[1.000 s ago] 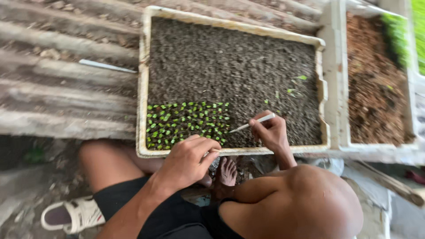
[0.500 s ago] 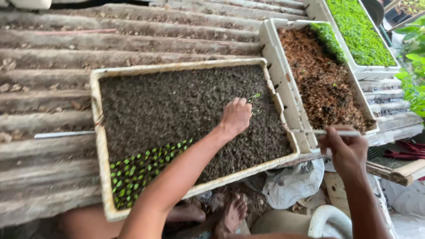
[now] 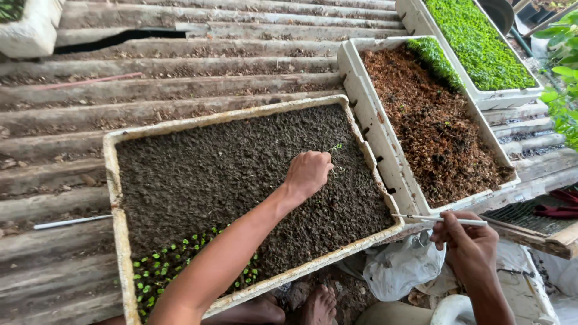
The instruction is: The person uses a white stick to lift small seedlings from a tray of soil and places them into a second tray filled with brown substrate. The person works methodically, moving seedlings one by one from the crowded tray to the new tray.
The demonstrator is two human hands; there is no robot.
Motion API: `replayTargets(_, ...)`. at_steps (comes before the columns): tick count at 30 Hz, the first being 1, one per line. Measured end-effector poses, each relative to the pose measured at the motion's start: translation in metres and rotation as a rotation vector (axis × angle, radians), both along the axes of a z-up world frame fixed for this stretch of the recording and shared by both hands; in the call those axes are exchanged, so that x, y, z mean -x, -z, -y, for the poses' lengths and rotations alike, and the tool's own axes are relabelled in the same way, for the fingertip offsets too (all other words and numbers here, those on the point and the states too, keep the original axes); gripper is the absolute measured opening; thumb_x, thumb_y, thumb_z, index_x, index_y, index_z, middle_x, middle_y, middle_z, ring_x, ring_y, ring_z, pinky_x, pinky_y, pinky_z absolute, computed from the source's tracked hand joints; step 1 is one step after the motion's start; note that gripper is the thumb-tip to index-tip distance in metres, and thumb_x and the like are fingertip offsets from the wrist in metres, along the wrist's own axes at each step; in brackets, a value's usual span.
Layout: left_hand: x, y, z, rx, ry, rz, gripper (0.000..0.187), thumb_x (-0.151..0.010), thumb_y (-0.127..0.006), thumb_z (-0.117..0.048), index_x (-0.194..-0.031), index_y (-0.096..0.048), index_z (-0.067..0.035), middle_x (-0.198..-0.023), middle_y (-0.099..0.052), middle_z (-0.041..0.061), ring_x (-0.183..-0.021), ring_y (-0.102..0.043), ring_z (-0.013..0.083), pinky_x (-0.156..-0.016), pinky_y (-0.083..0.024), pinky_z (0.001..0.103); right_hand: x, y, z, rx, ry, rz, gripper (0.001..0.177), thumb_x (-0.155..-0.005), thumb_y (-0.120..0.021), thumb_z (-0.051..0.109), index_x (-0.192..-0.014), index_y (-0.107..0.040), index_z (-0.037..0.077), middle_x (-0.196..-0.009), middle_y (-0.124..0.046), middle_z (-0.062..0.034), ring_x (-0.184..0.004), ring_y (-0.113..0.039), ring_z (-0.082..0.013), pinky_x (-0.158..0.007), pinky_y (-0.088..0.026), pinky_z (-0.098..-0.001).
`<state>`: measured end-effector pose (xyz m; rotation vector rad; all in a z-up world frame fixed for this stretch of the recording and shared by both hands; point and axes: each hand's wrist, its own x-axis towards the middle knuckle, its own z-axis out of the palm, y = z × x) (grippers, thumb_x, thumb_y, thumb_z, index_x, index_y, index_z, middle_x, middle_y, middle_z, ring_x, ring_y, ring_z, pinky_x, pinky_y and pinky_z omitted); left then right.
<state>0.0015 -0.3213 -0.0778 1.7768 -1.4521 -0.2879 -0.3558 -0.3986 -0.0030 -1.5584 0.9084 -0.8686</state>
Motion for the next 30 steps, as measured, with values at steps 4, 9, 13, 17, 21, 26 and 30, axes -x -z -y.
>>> replayTargets(4, -0.013, -0.049, -0.046, -0.002, 0.118, -0.063, 0.037, -0.102, -0.061, -0.001, -0.066, -0.059, -0.004, -0.054, -0.062, 0.008, -0.037, -0.057, 0.0147, -0.03, -0.05, 0.023, -0.023, -0.012, -0.013, 0.042, 0.051, 0.085, 0.014, -0.106, -0.063, 0.005, -0.105, -0.065, -0.009, -0.075, -0.065, -0.0233, -0.055, -0.063, -0.026, -0.046, -0.044, -0.0296)
replayTargets(9, -0.018, -0.082, -0.105, 0.068, 0.185, -0.111, 0.014, -0.09, -0.07, -0.015, -0.098, -0.078, -0.007, -0.091, -0.079, 0.007, -0.079, -0.076, 0.022, -0.076, -0.059, 0.038, -0.043, -0.022, -0.031, -0.047, 0.052, 0.096, 0.013, -0.11, -0.06, 0.005, -0.107, -0.063, -0.007, -0.077, -0.066, -0.0239, -0.058, -0.063, -0.0264, -0.046, -0.048, -0.0329)
replayTargets(13, -0.015, -0.081, -0.15, -0.008, 0.169, -0.256, 0.013, -0.091, -0.073, -0.013, -0.102, -0.077, -0.008, -0.09, -0.079, 0.008, -0.054, -0.065, 0.0128, -0.047, -0.055, 0.025, -0.058, -0.037, -0.076, -0.14, 0.033, 0.093, 0.02, -0.11, -0.059, 0.006, -0.116, -0.065, -0.011, -0.084, -0.068, -0.0232, -0.067, -0.065, -0.0275, -0.054, -0.05, -0.0336)
replayTargets(17, -0.024, -0.084, -0.178, 0.014, 0.187, -0.298, 0.012, -0.088, -0.074, -0.01, -0.1, -0.077, -0.009, -0.088, -0.077, 0.009, -0.075, -0.075, 0.0227, -0.068, -0.064, 0.035, -0.078, -0.008, -0.074, -0.086, -0.001, 0.145, 0.019, -0.108, -0.063, 0.011, -0.11, -0.065, -0.008, -0.081, -0.067, -0.0225, -0.061, -0.066, -0.0278, -0.048, -0.052, -0.0343)
replayTargets(21, -0.025, -0.082, -0.209, -0.019, 0.213, -0.383, 0.017, -0.091, -0.072, -0.007, -0.108, -0.074, -0.006, -0.087, -0.075, 0.014, -0.087, -0.074, 0.0313, -0.073, -0.062, 0.045, -0.1, 0.011, -0.077, -0.04, 0.042, 0.202, 0.022, -0.107, -0.07, 0.013, -0.108, -0.062, -0.008, -0.076, -0.065, -0.0236, -0.055, -0.068, -0.0276, -0.039, -0.054, -0.0319)
replayTargets(26, -0.021, -0.068, -0.239, -0.046, 0.17, -0.428, 0.019, -0.091, -0.071, -0.006, -0.11, -0.07, -0.004, -0.088, -0.075, 0.016, -0.092, -0.073, 0.0353, -0.077, -0.061, 0.049, -0.117, 0.025, -0.095, -0.089, 0.018, 0.173, 0.024, -0.107, -0.07, 0.018, -0.105, -0.062, -0.004, -0.072, -0.067, -0.0184, -0.053, -0.069, -0.0243, -0.038, -0.054, -0.0281)
replayTargets(30, -0.021, -0.044, -0.236, -0.044, 0.088, -0.465, 0.026, -0.083, -0.077, -0.013, -0.107, -0.069, -0.006, -0.09, -0.075, 0.019, -0.091, -0.073, 0.0392, -0.081, -0.058, 0.052, -0.117, 0.079, -0.058, -0.11, -0.06, 0.148, 0.032, -0.111, -0.067, 0.024, -0.093, -0.059, -0.001, -0.065, -0.062, -0.0193, -0.045, -0.064, -0.026, -0.034, -0.051, -0.0333)
